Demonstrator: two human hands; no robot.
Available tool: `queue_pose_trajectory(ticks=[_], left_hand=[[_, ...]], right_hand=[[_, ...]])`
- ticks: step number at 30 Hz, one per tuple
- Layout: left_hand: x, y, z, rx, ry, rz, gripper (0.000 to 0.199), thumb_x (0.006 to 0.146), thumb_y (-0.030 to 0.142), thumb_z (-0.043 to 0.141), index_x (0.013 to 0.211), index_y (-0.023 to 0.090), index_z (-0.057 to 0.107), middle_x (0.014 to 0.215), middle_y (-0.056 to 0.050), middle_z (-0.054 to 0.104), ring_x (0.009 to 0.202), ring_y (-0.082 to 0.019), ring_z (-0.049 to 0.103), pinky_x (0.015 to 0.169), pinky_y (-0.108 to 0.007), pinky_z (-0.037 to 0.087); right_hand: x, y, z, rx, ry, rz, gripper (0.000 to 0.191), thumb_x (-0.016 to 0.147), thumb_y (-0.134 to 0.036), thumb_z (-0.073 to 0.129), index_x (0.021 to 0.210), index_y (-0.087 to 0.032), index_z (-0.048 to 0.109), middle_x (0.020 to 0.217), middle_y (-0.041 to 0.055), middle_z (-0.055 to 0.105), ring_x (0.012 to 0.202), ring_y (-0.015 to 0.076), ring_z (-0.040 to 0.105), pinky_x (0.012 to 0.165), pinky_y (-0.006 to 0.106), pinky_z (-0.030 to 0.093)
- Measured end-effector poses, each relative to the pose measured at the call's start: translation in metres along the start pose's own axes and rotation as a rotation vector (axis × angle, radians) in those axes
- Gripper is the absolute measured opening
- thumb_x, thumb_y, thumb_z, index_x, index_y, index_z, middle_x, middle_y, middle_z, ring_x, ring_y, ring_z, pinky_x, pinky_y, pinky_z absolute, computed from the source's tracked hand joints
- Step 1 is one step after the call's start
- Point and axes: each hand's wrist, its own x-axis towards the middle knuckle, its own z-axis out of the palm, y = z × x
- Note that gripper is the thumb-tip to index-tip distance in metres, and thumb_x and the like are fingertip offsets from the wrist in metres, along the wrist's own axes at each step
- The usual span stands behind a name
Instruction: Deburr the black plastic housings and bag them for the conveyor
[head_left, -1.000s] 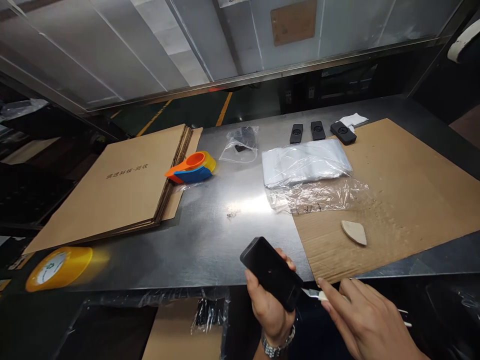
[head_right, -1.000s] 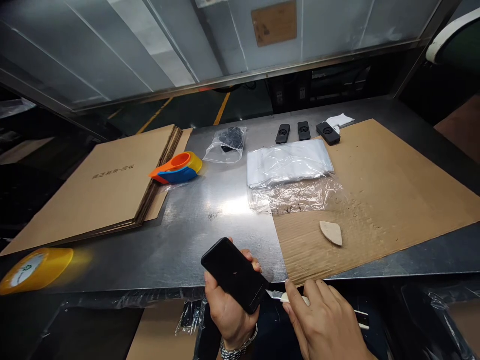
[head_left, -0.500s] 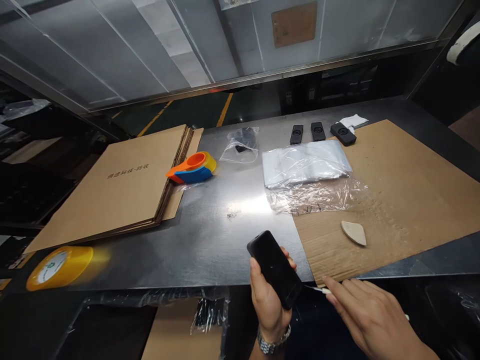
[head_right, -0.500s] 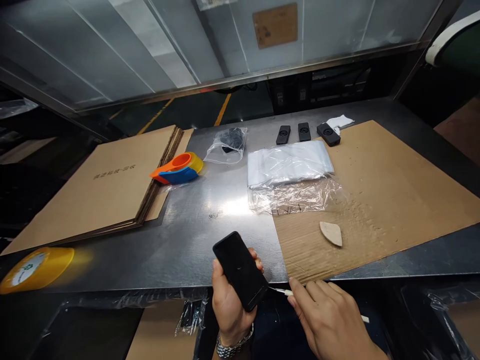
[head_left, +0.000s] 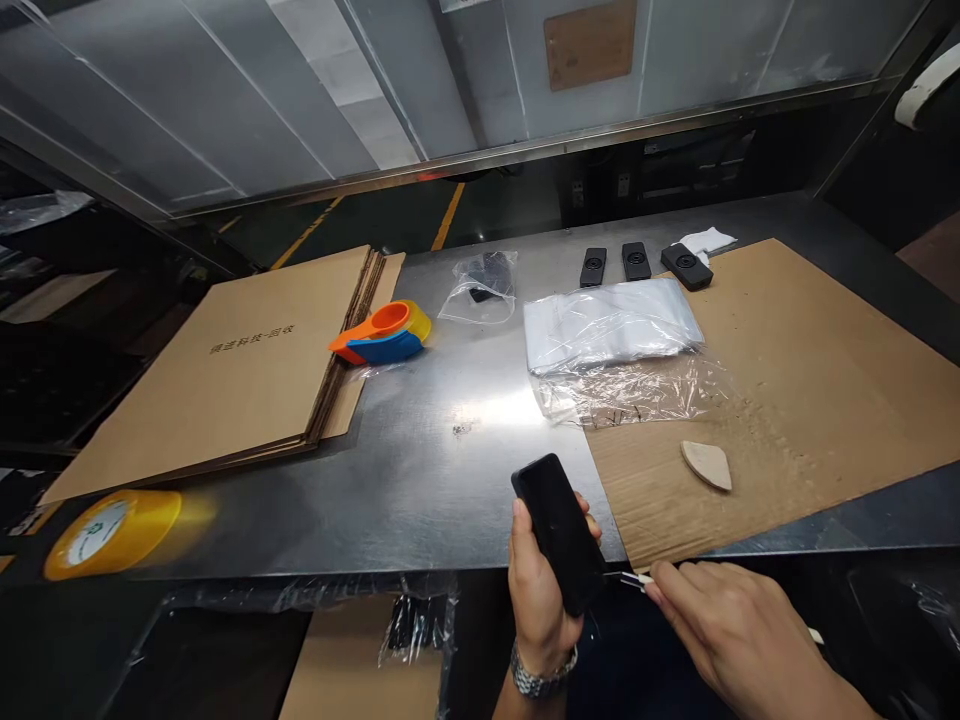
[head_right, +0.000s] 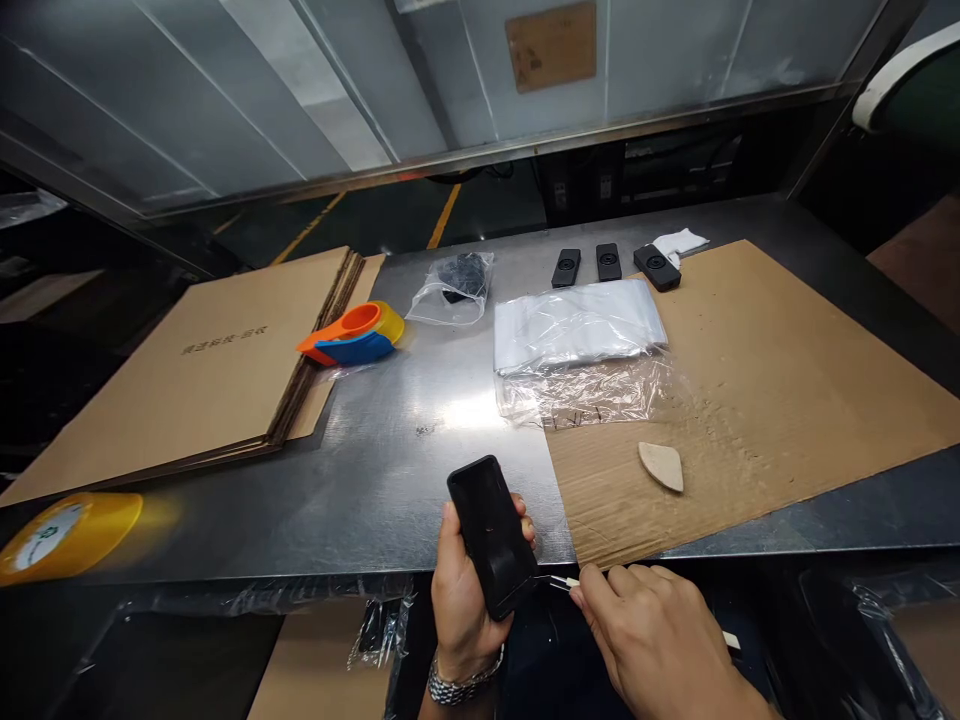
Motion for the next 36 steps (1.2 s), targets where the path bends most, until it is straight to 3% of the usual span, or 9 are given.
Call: queue_pose_trajectory(ticks=[7, 12, 14, 18, 20, 22, 28, 32, 36], left_hand=[[0.000, -0.003, 0.000, 0.074, 0.002, 0.074, 0.050, 0.080, 0.056, 0.046, 0.081, 0.009, 0.063, 0.071, -0.008, 0.062, 0.057, -0.015, 0.057, 0.050, -0.023, 0.045], [-0.001, -0.007, -0.002, 0.094, -0.016, 0.136, 0.050, 0.080, 0.056, 0.046, 0.082, 0.010, 0.064, 0.073, -0.009, 0.062, 0.059, -0.016, 0.057, 0.050, -0.024, 0.044], [-0.001, -0.007, -0.003, 0.069, -0.050, 0.152, 0.050, 0.080, 0.057, 0.045, 0.081, 0.011, 0.064, 0.073, -0.009, 0.062, 0.059, -0.016, 0.056, 0.049, -0.024, 0.044], [0.000, -0.004, -0.002, -0.026, -0.107, 0.133, 0.048, 0.082, 0.056, 0.042, 0.079, 0.014, 0.064, 0.073, -0.006, 0.061, 0.057, -0.014, 0.054, 0.047, -0.022, 0.043], [0.002, -0.001, -0.002, -0.057, -0.125, 0.094, 0.048, 0.083, 0.055, 0.041, 0.078, 0.014, 0.064, 0.071, -0.005, 0.060, 0.057, -0.013, 0.054, 0.047, -0.021, 0.043], [0.004, 0.001, -0.002, -0.083, -0.128, 0.037, 0.048, 0.085, 0.053, 0.039, 0.077, 0.013, 0.065, 0.071, -0.005, 0.060, 0.057, -0.013, 0.055, 0.049, -0.021, 0.044], [0.012, -0.007, -0.003, -0.150, -0.107, -0.297, 0.049, 0.088, 0.048, 0.036, 0.075, 0.011, 0.065, 0.069, -0.006, 0.061, 0.054, -0.012, 0.056, 0.050, -0.021, 0.045], [0.011, -0.019, -0.001, -0.145, -0.155, -0.507, 0.056, 0.088, 0.050, 0.034, 0.073, 0.006, 0.066, 0.059, -0.008, 0.060, 0.052, -0.014, 0.057, 0.052, -0.023, 0.046], [0.006, -0.024, 0.002, -0.111, -0.073, -0.514, 0.051, 0.087, 0.047, 0.040, 0.071, 0.005, 0.065, 0.065, -0.009, 0.064, 0.057, -0.015, 0.059, 0.058, -0.023, 0.047]], right_hand=[[-0.005, 0.000, 0.005, -0.039, -0.031, -0.007, 0.034, 0.097, -0.027, 0.024, 0.076, -0.022, 0.050, 0.050, -0.0032, 0.053, 0.042, 0.0138, 0.052, 0.049, 0.029, 0.023], [-0.006, 0.003, 0.010, 0.140, -0.208, 0.142, 0.037, 0.096, -0.033, 0.026, 0.074, -0.022, 0.053, 0.053, -0.0006, 0.055, 0.044, 0.0155, 0.053, 0.046, 0.029, 0.018], [-0.005, 0.005, 0.014, 0.413, -0.356, 0.267, 0.042, 0.095, -0.041, 0.025, 0.073, -0.020, 0.054, 0.052, -0.0007, 0.052, 0.045, 0.0135, 0.050, 0.045, 0.026, 0.020], [-0.005, 0.005, 0.029, 1.296, -0.792, 0.470, 0.052, 0.088, -0.059, 0.028, 0.074, -0.017, 0.055, 0.042, -0.0062, 0.040, 0.033, 0.0062, 0.030, 0.035, 0.018, 0.022], [-0.007, 0.004, 0.036, 1.546, -0.840, 0.519, 0.055, 0.085, -0.064, 0.031, 0.074, -0.015, 0.055, 0.041, -0.0068, 0.039, 0.031, 0.0046, 0.026, 0.032, 0.016, 0.019], [-0.007, 0.005, 0.036, 1.615, -0.746, 0.497, 0.052, 0.083, -0.064, 0.037, 0.074, -0.015, 0.053, 0.044, -0.0066, 0.040, 0.034, 0.0046, 0.029, 0.034, 0.016, 0.021], [0.013, 0.013, 0.004, 0.975, -0.238, 0.293, 0.026, 0.088, -0.036, 0.048, 0.069, -0.018, 0.048, 0.065, -0.0020, 0.045, 0.061, 0.0107, 0.042, 0.056, 0.022, 0.032], [0.027, 0.010, -0.007, 0.670, -0.264, 0.010, 0.013, 0.087, -0.025, 0.051, 0.075, -0.019, 0.052, 0.069, -0.0012, 0.054, 0.060, 0.0115, 0.047, 0.055, 0.024, 0.029], [0.031, 0.004, -0.003, 0.497, -0.310, -0.049, 0.018, 0.083, -0.028, 0.058, 0.069, -0.020, 0.051, 0.066, -0.0025, 0.060, 0.058, 0.0116, 0.051, 0.052, 0.025, 0.026]])
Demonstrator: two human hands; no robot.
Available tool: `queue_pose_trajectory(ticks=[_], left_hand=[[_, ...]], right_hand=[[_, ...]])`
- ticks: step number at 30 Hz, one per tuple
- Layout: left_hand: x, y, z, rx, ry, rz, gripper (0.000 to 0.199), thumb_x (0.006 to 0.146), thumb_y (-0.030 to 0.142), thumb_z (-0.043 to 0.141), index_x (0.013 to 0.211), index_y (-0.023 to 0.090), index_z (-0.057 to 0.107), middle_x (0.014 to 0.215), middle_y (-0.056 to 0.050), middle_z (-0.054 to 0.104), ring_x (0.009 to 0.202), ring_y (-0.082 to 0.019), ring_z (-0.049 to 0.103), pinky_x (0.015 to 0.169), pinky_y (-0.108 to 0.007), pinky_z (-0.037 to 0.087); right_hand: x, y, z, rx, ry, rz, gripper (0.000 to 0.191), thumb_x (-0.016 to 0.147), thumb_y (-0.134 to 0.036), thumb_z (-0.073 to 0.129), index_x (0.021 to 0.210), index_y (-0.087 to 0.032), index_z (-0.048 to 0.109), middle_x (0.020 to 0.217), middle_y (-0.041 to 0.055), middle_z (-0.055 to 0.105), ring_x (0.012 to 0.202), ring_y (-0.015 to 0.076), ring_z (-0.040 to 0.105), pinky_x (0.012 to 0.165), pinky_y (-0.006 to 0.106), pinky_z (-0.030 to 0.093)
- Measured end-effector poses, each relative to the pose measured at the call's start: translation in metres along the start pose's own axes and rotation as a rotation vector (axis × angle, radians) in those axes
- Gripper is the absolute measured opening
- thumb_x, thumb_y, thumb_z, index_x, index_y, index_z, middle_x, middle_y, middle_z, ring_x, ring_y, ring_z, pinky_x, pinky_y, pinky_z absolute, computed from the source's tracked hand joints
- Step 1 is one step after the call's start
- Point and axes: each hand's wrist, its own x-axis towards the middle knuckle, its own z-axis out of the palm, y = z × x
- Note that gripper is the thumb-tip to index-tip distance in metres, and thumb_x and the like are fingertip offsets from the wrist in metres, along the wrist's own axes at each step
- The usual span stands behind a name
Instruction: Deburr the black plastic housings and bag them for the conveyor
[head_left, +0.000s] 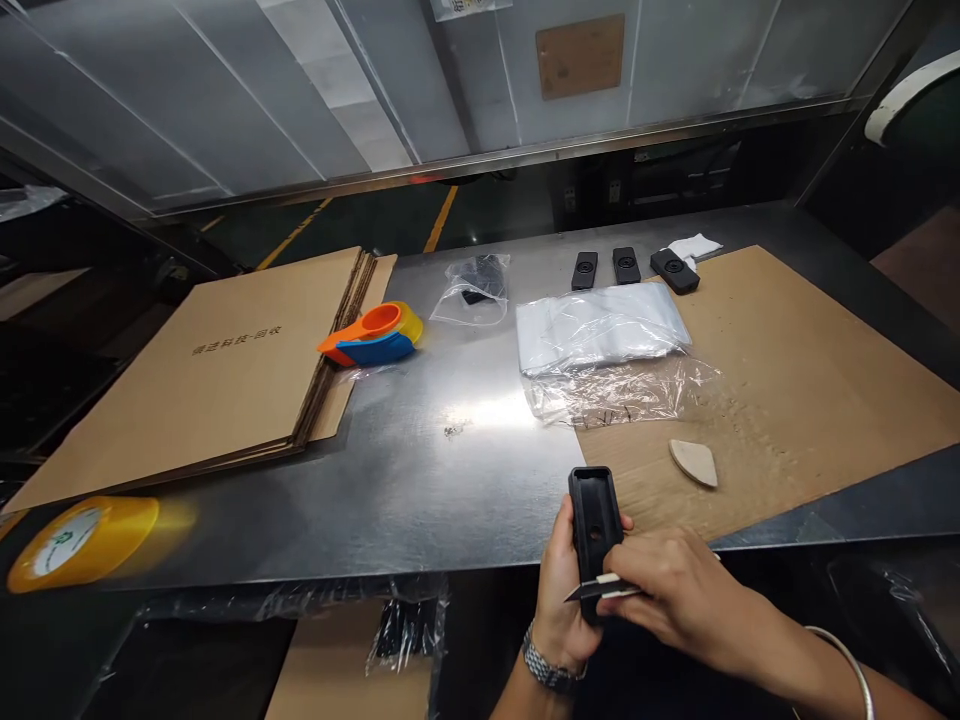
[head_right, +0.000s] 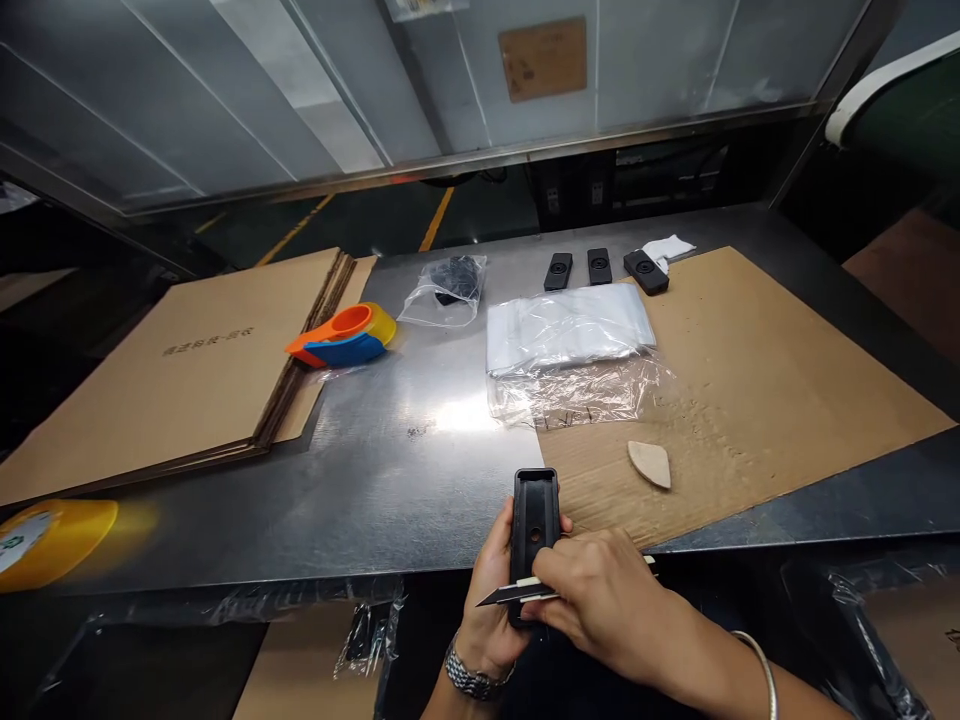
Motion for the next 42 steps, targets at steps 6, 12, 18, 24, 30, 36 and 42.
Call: queue_pose_trajectory(ticks=[6, 12, 18, 24, 30, 36, 42], left_hand=[[-0.003, -0.004, 0.003, 0.021, 0.009, 0.014, 0.052, 0.085, 0.049, 0.044, 0.070, 0.004, 0.065, 0.065, -0.009, 0.064, 0.058, -0.014, 0.060, 0.057, -0.022, 0.047], [-0.009, -0.014, 0.004, 0.003, 0.049, -0.026, 0.041, 0.085, 0.046, 0.046, 0.069, 0.011, 0.062, 0.055, -0.003, 0.058, 0.045, -0.011, 0.053, 0.050, -0.022, 0.045], [-0.013, -0.021, 0.001, 0.224, 0.066, -0.038, 0.054, 0.086, 0.052, 0.039, 0.074, 0.006, 0.064, 0.060, -0.008, 0.060, 0.045, -0.012, 0.054, 0.043, -0.021, 0.043], [-0.012, -0.022, -0.004, 0.308, 0.006, -0.032, 0.059, 0.083, 0.058, 0.039, 0.075, 0.005, 0.065, 0.066, -0.009, 0.060, 0.046, -0.012, 0.052, 0.042, -0.022, 0.043], [-0.010, -0.025, -0.009, 0.348, -0.032, -0.071, 0.063, 0.083, 0.060, 0.036, 0.070, 0.005, 0.065, 0.060, -0.009, 0.057, 0.044, -0.012, 0.051, 0.041, -0.022, 0.040], [-0.009, -0.024, -0.009, 0.337, -0.013, -0.112, 0.064, 0.083, 0.059, 0.035, 0.068, 0.005, 0.065, 0.061, -0.009, 0.058, 0.044, -0.012, 0.050, 0.041, -0.022, 0.040], [-0.011, -0.019, -0.008, 0.297, -0.025, -0.058, 0.064, 0.081, 0.062, 0.037, 0.071, 0.005, 0.066, 0.060, -0.009, 0.059, 0.046, -0.012, 0.051, 0.044, -0.022, 0.041]], right_hand=[[0.001, -0.004, 0.002, -0.103, -0.026, 0.048, 0.024, 0.081, -0.035, 0.062, 0.064, -0.019, 0.053, 0.062, -0.0011, 0.063, 0.055, 0.0129, 0.055, 0.049, 0.025, 0.022], [0.005, 0.007, -0.008, -0.015, 0.056, 0.106, 0.027, 0.087, -0.030, 0.052, 0.062, -0.018, 0.055, 0.060, 0.0000, 0.060, 0.052, 0.0113, 0.053, 0.048, 0.023, 0.026], [0.014, 0.022, -0.025, 0.144, 0.133, 0.129, 0.014, 0.085, -0.029, 0.055, 0.093, -0.021, 0.063, 0.072, 0.0011, 0.066, 0.060, 0.0131, 0.059, 0.054, 0.022, 0.036], [0.020, 0.029, -0.031, 0.265, 0.125, 0.117, 0.019, 0.083, -0.028, 0.056, 0.098, -0.020, 0.066, 0.070, -0.0001, 0.065, 0.062, 0.0127, 0.058, 0.058, 0.023, 0.038], [0.025, 0.040, -0.028, 0.359, 0.076, 0.107, 0.029, 0.085, -0.027, 0.048, 0.061, -0.015, 0.058, 0.053, -0.0042, 0.046, 0.051, 0.0080, 0.041, 0.049, 0.020, 0.030], [0.025, 0.042, -0.026, 0.398, 0.075, 0.107, 0.029, 0.078, -0.029, 0.059, 0.053, -0.016, 0.049, 0.050, -0.0065, 0.040, 0.049, 0.0071, 0.036, 0.047, 0.021, 0.026], [0.024, 0.045, -0.017, 0.442, 0.319, 0.294, 0.032, 0.089, -0.039, 0.040, 0.072, -0.016, 0.054, 0.056, -0.0046, 0.040, 0.052, 0.0095, 0.038, 0.049, 0.022, 0.029]])
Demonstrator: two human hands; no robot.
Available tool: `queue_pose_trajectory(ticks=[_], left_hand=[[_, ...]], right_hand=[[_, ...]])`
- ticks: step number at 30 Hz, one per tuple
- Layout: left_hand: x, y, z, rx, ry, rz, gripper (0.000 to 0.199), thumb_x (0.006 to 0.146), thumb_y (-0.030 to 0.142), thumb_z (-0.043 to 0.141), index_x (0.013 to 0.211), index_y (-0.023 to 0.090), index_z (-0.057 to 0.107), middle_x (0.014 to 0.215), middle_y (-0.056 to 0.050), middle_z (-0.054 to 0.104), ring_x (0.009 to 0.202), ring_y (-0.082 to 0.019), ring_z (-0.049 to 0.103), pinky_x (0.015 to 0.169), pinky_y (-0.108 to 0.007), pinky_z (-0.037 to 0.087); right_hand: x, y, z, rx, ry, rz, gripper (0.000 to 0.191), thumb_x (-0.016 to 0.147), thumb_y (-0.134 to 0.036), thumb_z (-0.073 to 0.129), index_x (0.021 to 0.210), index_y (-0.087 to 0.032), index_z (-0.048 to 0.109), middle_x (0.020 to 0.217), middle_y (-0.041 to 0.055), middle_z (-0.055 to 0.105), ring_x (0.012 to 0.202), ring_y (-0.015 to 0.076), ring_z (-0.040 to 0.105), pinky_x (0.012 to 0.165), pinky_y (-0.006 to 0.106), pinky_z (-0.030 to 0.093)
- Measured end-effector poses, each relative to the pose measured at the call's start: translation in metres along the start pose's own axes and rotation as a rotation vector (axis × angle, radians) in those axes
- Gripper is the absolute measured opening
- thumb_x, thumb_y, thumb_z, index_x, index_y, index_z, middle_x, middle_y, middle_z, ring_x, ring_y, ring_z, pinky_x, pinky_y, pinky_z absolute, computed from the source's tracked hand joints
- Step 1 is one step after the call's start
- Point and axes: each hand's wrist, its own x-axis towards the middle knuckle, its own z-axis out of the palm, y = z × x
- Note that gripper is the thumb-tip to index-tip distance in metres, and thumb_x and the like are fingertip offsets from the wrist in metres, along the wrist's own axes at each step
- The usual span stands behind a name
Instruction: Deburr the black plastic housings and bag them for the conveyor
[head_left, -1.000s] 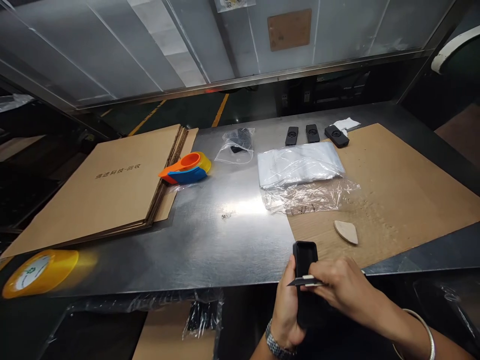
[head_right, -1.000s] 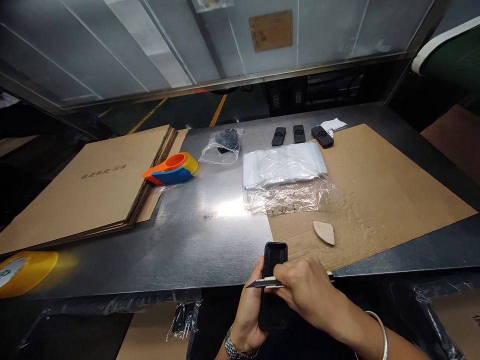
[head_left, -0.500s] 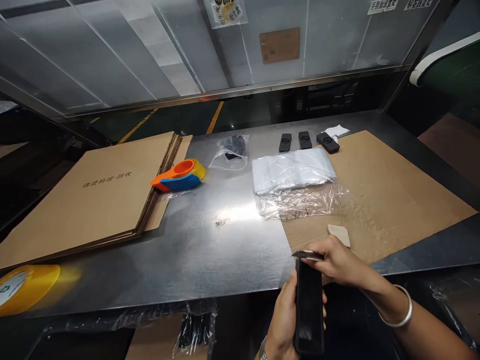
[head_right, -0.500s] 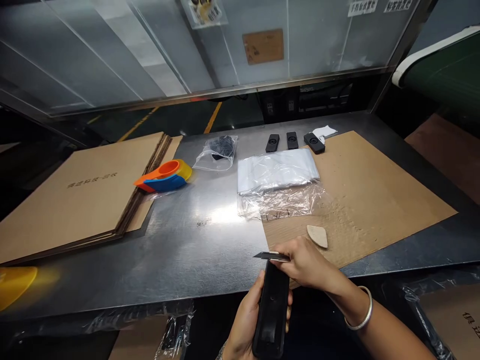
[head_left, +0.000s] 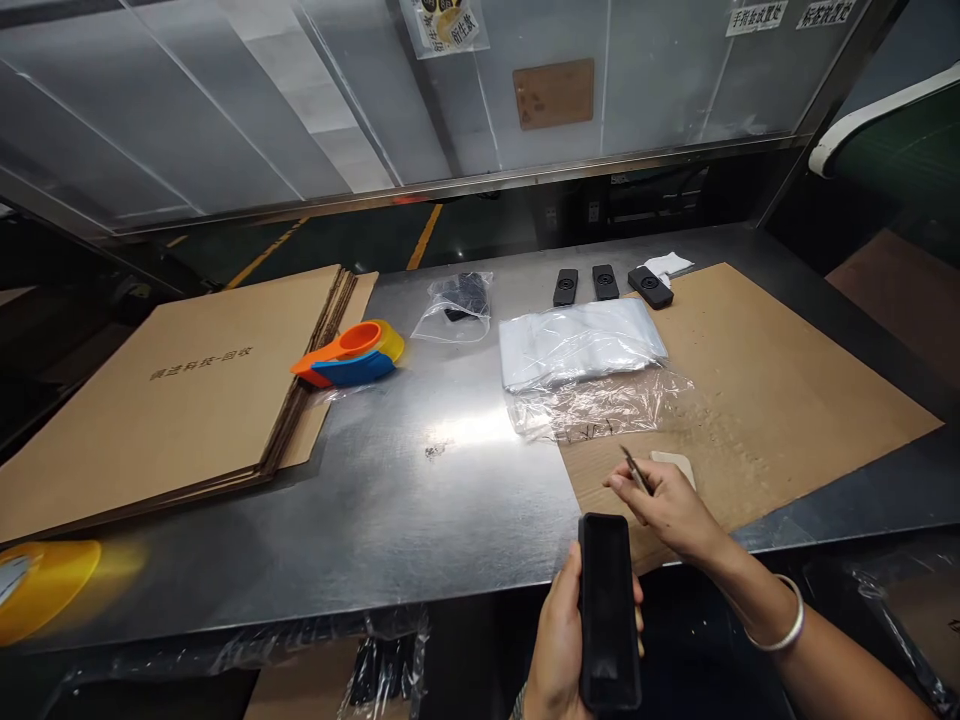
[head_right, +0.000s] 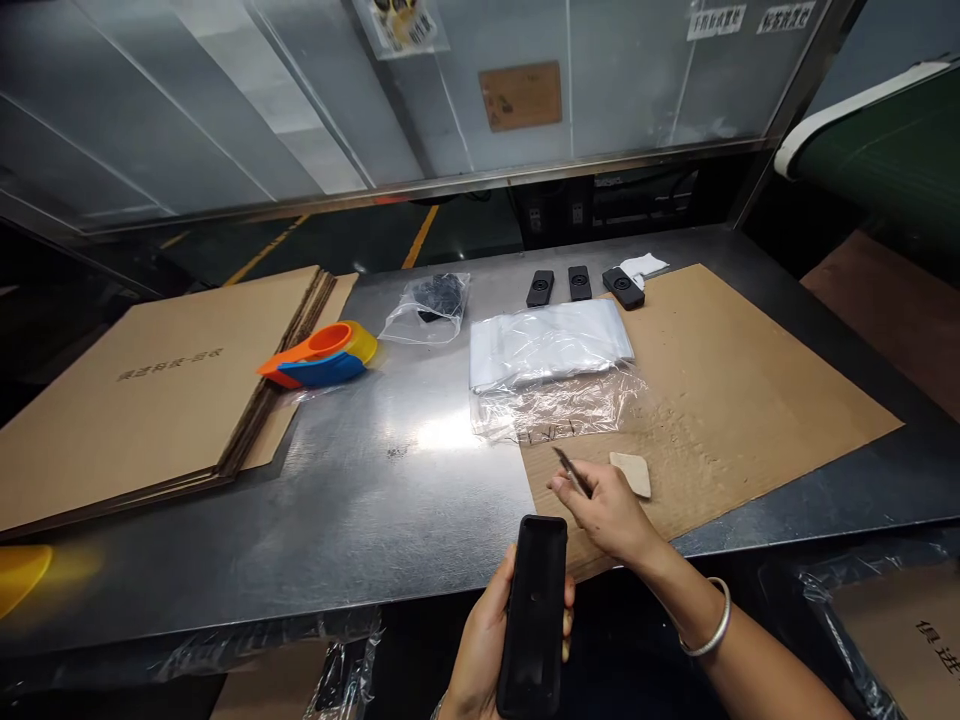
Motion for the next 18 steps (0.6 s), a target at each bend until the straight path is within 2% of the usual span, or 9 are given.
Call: queue_pose_trajectory(ticks=[2, 4, 7, 9, 11, 14, 17, 18], left_hand=[[0.000, -0.001, -0.001, -0.017, 0.066, 0.056, 0.061, 0.081, 0.061, 0.041, 0.074, 0.005, 0.065, 0.062, -0.009, 0.061, 0.047, -0.013, 0.053, 0.045, -0.023, 0.042], [0.001, -0.004, -0.002, -0.023, 0.147, 0.110, 0.056, 0.080, 0.060, 0.045, 0.080, 0.007, 0.064, 0.060, -0.008, 0.061, 0.046, -0.014, 0.054, 0.045, -0.023, 0.041], [0.003, -0.012, -0.002, 0.002, 0.199, 0.179, 0.053, 0.077, 0.059, 0.051, 0.087, 0.009, 0.063, 0.055, -0.005, 0.059, 0.044, -0.014, 0.052, 0.043, -0.024, 0.040], [0.004, -0.015, -0.001, 0.010, 0.199, 0.206, 0.053, 0.075, 0.060, 0.053, 0.089, 0.009, 0.063, 0.056, -0.004, 0.059, 0.044, -0.013, 0.051, 0.043, -0.024, 0.039], [0.003, -0.016, 0.001, -0.003, 0.192, 0.219, 0.054, 0.075, 0.060, 0.052, 0.090, 0.009, 0.063, 0.061, -0.006, 0.061, 0.048, -0.013, 0.053, 0.044, -0.024, 0.040], [0.001, -0.012, 0.003, -0.035, 0.181, 0.193, 0.054, 0.078, 0.059, 0.048, 0.088, 0.009, 0.064, 0.068, -0.008, 0.064, 0.051, -0.013, 0.054, 0.046, -0.024, 0.042], [0.000, -0.007, 0.003, -0.085, 0.204, 0.160, 0.047, 0.080, 0.053, 0.050, 0.087, 0.009, 0.064, 0.065, -0.007, 0.063, 0.053, -0.015, 0.057, 0.051, -0.026, 0.045], [0.000, -0.005, 0.002, -0.114, 0.200, 0.173, 0.044, 0.081, 0.050, 0.051, 0.089, 0.009, 0.064, 0.065, -0.007, 0.064, 0.056, -0.016, 0.059, 0.054, -0.026, 0.047]], right_hand=[[-0.009, 0.002, 0.002, 0.025, -0.035, 0.032, 0.025, 0.084, -0.040, 0.050, 0.088, -0.016, 0.057, 0.058, -0.0049, 0.045, 0.052, 0.0099, 0.042, 0.048, 0.021, 0.032], [-0.019, 0.002, 0.006, 0.065, -0.114, 0.050, 0.027, 0.078, -0.033, 0.060, 0.099, -0.018, 0.055, 0.063, -0.0047, 0.051, 0.056, 0.0105, 0.048, 0.050, 0.020, 0.037], [-0.028, 0.005, 0.015, 0.161, -0.104, 0.122, 0.013, 0.082, -0.029, 0.055, 0.088, -0.019, 0.052, 0.062, -0.0047, 0.052, 0.054, 0.0106, 0.053, 0.049, 0.020, 0.040], [-0.026, 0.008, 0.019, 0.217, -0.072, 0.175, 0.018, 0.086, -0.034, 0.048, 0.077, -0.018, 0.049, 0.055, -0.0055, 0.047, 0.046, 0.0103, 0.053, 0.042, 0.020, 0.038], [-0.021, 0.011, 0.021, 0.255, -0.091, 0.197, 0.025, 0.087, -0.040, 0.044, 0.075, -0.018, 0.047, 0.052, -0.0058, 0.046, 0.043, 0.0107, 0.053, 0.039, 0.020, 0.038], [-0.017, 0.013, 0.021, 0.273, -0.110, 0.188, 0.026, 0.088, -0.042, 0.044, 0.079, -0.017, 0.049, 0.053, -0.0055, 0.047, 0.044, 0.0103, 0.053, 0.043, 0.021, 0.041], [-0.025, 0.008, 0.023, 0.239, -0.101, 0.163, 0.017, 0.083, -0.031, 0.053, 0.094, -0.018, 0.051, 0.062, -0.0051, 0.050, 0.053, 0.0105, 0.053, 0.051, 0.021, 0.042], [-0.029, 0.006, 0.025, 0.214, -0.105, 0.151, 0.023, 0.080, -0.025, 0.056, 0.101, -0.019, 0.050, 0.065, -0.0049, 0.051, 0.058, 0.0110, 0.052, 0.054, 0.022, 0.042]])
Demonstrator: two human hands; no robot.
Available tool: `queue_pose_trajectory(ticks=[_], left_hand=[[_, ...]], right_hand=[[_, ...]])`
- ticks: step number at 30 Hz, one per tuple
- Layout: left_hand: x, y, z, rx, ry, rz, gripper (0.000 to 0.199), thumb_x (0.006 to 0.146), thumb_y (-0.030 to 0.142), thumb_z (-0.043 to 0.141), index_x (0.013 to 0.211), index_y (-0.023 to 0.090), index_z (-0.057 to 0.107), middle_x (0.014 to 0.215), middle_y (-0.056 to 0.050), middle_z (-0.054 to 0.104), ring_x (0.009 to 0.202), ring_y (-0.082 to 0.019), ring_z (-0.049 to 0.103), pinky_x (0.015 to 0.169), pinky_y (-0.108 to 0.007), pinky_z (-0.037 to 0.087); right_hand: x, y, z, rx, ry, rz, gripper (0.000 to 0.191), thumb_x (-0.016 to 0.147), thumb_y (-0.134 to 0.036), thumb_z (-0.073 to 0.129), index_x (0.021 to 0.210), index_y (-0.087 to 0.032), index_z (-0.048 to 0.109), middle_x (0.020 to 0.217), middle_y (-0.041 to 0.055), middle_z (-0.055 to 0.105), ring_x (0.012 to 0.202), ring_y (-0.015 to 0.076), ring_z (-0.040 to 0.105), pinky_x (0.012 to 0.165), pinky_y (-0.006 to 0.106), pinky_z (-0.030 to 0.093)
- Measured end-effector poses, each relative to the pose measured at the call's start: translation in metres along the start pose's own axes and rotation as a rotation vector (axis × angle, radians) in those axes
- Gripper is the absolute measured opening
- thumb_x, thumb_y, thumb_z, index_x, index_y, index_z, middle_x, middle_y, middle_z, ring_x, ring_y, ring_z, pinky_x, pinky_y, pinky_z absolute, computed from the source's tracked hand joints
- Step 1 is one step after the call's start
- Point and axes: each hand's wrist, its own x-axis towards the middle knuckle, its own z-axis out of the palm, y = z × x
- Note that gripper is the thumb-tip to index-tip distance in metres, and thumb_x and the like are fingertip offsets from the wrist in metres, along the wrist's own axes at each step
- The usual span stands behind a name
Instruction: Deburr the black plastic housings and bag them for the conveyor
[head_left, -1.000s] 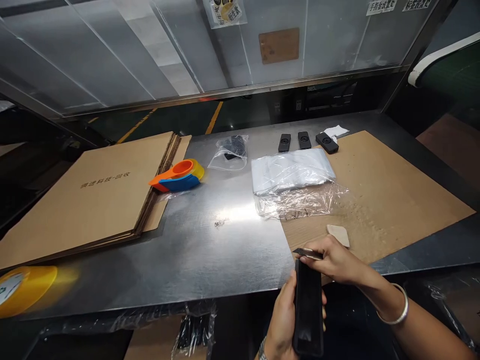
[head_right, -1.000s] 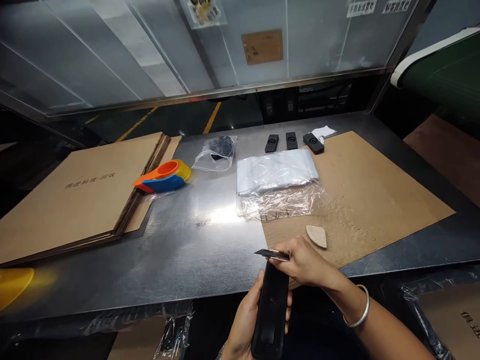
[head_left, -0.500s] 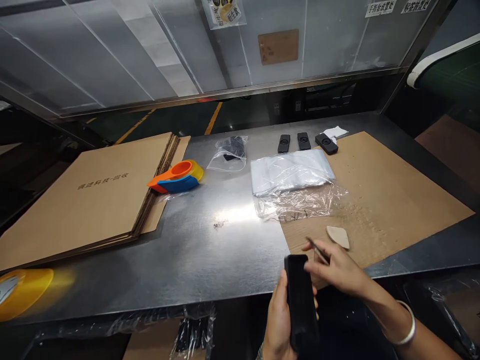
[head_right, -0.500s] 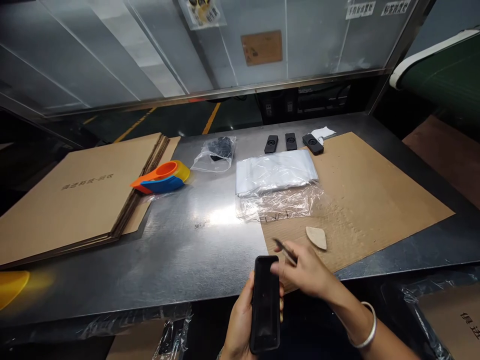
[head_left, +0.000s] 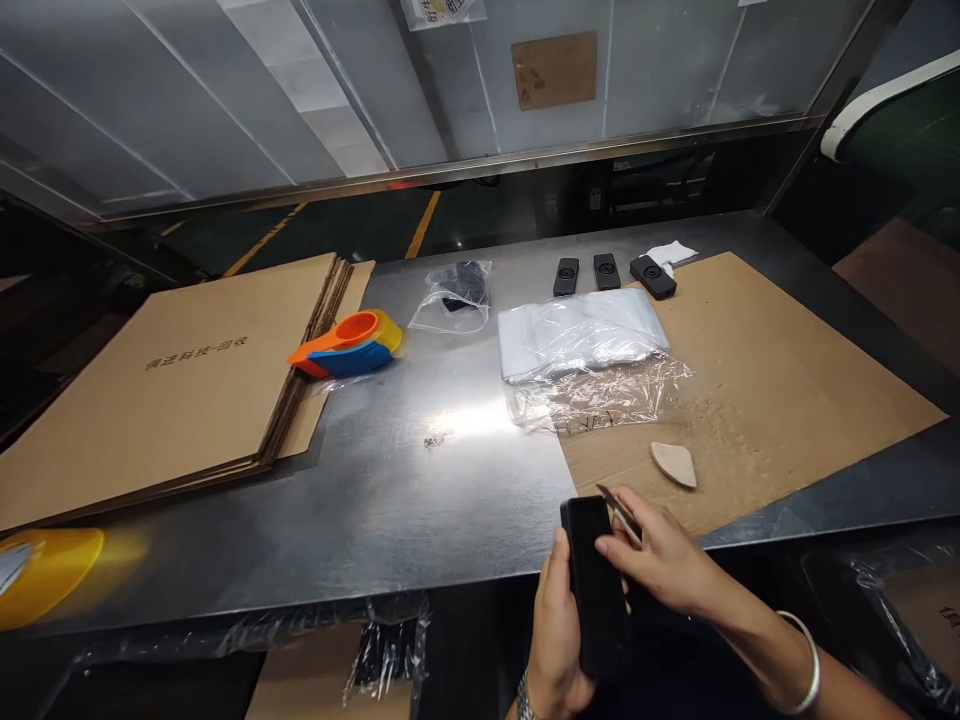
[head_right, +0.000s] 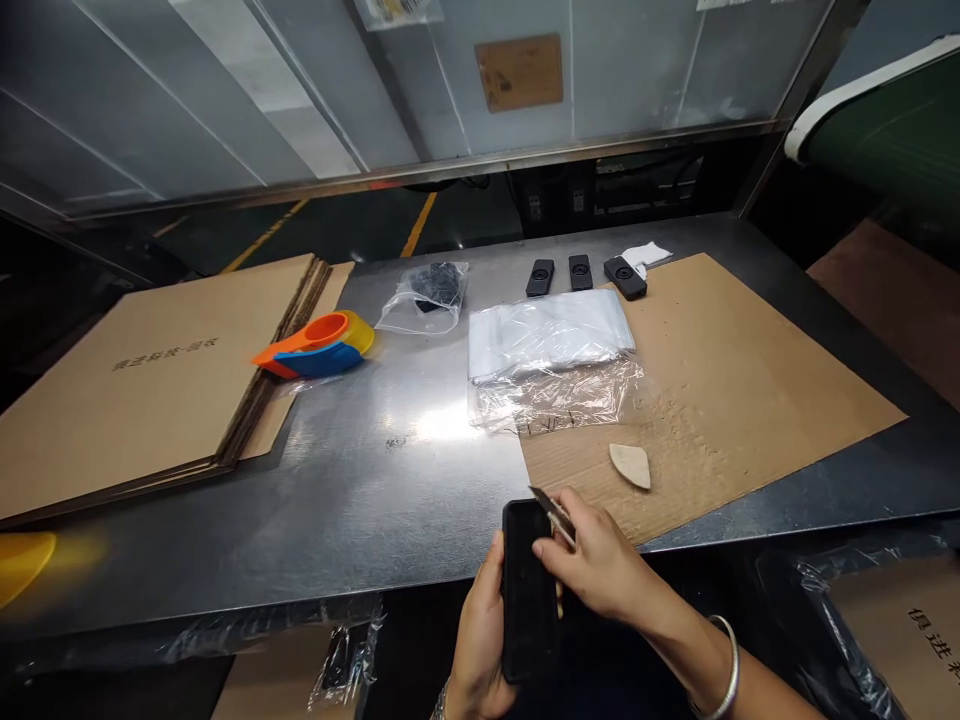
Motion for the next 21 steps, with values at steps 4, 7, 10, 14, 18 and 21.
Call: queue_pose_trajectory(ticks=[4, 7, 10, 14, 18, 21], left_hand=[[0.004, 0.004, 0.000, -0.118, -0.042, 0.077, 0.034, 0.081, 0.044, 0.055, 0.087, 0.012, 0.064, 0.070, -0.005, 0.065, 0.065, -0.018, 0.062, 0.062, -0.028, 0.049], [0.007, 0.009, 0.001, -0.143, -0.053, 0.022, 0.038, 0.082, 0.046, 0.052, 0.075, 0.011, 0.063, 0.064, -0.006, 0.063, 0.061, -0.018, 0.061, 0.061, -0.029, 0.049], [0.009, 0.016, 0.002, -0.140, -0.172, -0.095, 0.050, 0.085, 0.051, 0.043, 0.068, 0.008, 0.063, 0.060, -0.007, 0.060, 0.054, -0.016, 0.058, 0.054, -0.026, 0.048], [0.010, 0.027, -0.001, -0.158, -0.260, -0.072, 0.046, 0.088, 0.045, 0.039, 0.082, 0.008, 0.066, 0.069, -0.008, 0.062, 0.054, -0.012, 0.057, 0.050, -0.021, 0.045], [0.009, 0.027, -0.005, -0.112, -0.278, -0.108, 0.046, 0.088, 0.047, 0.039, 0.085, 0.009, 0.066, 0.069, -0.007, 0.061, 0.055, -0.012, 0.056, 0.049, -0.021, 0.045], [0.010, 0.022, -0.006, -0.009, -0.297, -0.153, 0.055, 0.087, 0.052, 0.037, 0.079, 0.005, 0.066, 0.067, -0.009, 0.061, 0.050, -0.011, 0.055, 0.046, -0.020, 0.046]], right_hand=[[-0.021, 0.000, 0.011, 0.037, -0.066, -0.005, 0.058, 0.072, -0.013, 0.059, 0.125, -0.025, 0.038, 0.093, 0.0001, 0.057, 0.080, 0.0148, 0.054, 0.072, 0.027, 0.044], [-0.031, 0.005, 0.014, 0.284, -0.165, 0.045, 0.068, 0.071, -0.018, 0.062, 0.132, -0.026, 0.033, 0.110, 0.0048, 0.052, 0.091, 0.0171, 0.052, 0.081, 0.031, 0.042], [-0.034, 0.010, 0.008, 0.467, -0.247, 0.107, 0.072, 0.071, -0.024, 0.066, 0.134, -0.025, 0.033, 0.103, 0.0040, 0.051, 0.091, 0.0170, 0.049, 0.080, 0.031, 0.042], [-0.032, 0.012, -0.008, 0.415, -0.172, 0.148, 0.058, 0.076, -0.033, 0.064, 0.129, -0.022, 0.043, 0.081, -0.0009, 0.046, 0.077, 0.0133, 0.047, 0.074, 0.028, 0.040], [-0.020, 0.005, -0.018, 0.268, 0.010, 0.129, 0.049, 0.081, -0.041, 0.059, 0.122, -0.017, 0.051, 0.074, -0.0028, 0.043, 0.067, 0.0100, 0.043, 0.067, 0.024, 0.039], [-0.006, -0.004, -0.020, 0.224, 0.021, 0.100, 0.054, 0.080, -0.046, 0.059, 0.123, -0.014, 0.049, 0.066, -0.0048, 0.043, 0.059, 0.0095, 0.045, 0.061, 0.023, 0.040]])
